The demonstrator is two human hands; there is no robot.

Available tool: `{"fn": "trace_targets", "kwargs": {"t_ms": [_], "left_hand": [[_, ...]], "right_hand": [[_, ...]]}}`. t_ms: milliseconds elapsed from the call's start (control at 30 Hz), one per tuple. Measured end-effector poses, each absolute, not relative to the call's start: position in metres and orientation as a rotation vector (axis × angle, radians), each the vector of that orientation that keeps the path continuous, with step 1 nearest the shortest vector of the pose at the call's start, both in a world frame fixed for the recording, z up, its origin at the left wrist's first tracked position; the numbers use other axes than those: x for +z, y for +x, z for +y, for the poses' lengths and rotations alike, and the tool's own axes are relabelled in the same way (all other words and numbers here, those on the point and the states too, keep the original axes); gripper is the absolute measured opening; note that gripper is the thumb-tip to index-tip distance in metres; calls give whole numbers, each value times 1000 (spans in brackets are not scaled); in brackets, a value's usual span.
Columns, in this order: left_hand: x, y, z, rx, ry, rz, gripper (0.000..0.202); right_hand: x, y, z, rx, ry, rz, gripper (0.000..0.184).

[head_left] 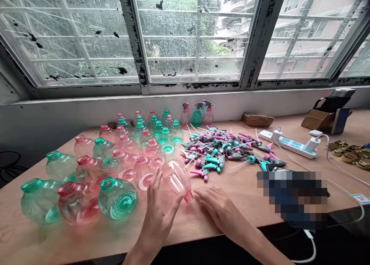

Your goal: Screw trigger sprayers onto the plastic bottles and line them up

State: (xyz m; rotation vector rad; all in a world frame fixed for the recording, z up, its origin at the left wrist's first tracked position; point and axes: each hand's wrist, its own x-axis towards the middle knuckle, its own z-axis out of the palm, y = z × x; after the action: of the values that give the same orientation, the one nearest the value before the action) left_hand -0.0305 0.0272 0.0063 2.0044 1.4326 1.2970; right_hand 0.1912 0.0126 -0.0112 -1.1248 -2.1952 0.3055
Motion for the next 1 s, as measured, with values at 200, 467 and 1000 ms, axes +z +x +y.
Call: {"fn": "trace_targets", "kwargs": {"t_ms": [200, 467, 1000], "left_hand": [[3, -31, 29, 1185, 1813, 1383, 63], [4, -31, 30, 1036, 1688, 1305, 77], [10, -39, 27, 1159, 1726, 1376, 60]], "right_hand": [[-25, 191, 19, 159, -1388, -2103, 56], [-24, 191, 19, 101, -1415, -1919, 29], [-13, 205, 9, 627, -1352, -1948, 72]]}}
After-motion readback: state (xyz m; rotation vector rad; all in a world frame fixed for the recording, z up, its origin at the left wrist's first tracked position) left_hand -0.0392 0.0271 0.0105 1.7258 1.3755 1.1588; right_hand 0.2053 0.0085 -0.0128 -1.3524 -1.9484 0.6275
